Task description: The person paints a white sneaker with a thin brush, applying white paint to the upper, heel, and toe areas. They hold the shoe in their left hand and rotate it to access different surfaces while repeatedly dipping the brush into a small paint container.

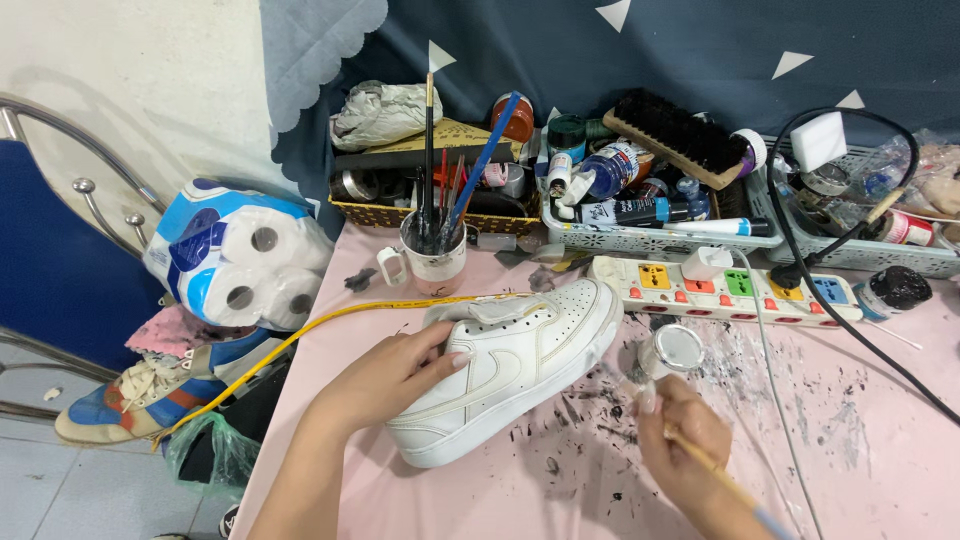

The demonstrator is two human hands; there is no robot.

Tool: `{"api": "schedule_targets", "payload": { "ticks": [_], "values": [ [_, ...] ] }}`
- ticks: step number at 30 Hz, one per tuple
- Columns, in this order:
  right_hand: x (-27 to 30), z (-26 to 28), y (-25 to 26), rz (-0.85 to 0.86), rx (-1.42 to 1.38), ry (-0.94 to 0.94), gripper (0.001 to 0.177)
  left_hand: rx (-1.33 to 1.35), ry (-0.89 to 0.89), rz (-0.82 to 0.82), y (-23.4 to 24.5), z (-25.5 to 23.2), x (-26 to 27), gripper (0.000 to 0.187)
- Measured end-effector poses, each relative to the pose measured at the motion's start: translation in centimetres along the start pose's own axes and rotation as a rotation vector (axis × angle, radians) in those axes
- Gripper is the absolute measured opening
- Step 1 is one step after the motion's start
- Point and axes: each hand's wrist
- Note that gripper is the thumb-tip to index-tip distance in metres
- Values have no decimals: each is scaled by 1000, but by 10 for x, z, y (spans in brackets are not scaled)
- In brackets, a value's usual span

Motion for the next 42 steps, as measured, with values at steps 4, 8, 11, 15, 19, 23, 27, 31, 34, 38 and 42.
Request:
{"api": "schedule_targets", "payload": {
  "ticks": [4,8,11,15,19,23,27,31,34,38,42],
  "values": [
    [34,14,-14,282,205,-217,19,10,23,-3,0,0,0,37],
    [53,8,-39,110,-221,123,21,38,4,1,-1,0,0,37],
    [46,0,-27,-53,-311,-70,19,43,0,3,0,1,0,37],
    [22,0,2,-184,-107,-227,16,19,-7,1,0,2,-1,37],
    [5,14,-6,-113,45,-152,19,10,-17,-5,-1,3,-1,37],
    [5,30,-16,-81,77,-39,22,23,-41,-16,-1,4,0,38],
    [12,46,-22,-27,-5,-54,21,26,-43,-18,-1,5,-1,39],
    [20,53,-29,35,13,-81,22,40,-63,-18,-1,7,-1,39],
    [28,50,-41,44,-42,-7,24,41,-70,-20,-1,8,-2,39],
    [52,53,-64,70,-155,-16,25,46,-55,-17,-1,8,-2,39],
    [62,51,-71,17,-480,-155,21,48,-61,-20,-2,8,-2,39]
  ]
}}
Point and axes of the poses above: each hand's wrist, its own x-axis away from the middle knuckle, its own y-axis out of the back of the hand, z = x × y, and after that the axes turned 8 degrees about x, right-handed
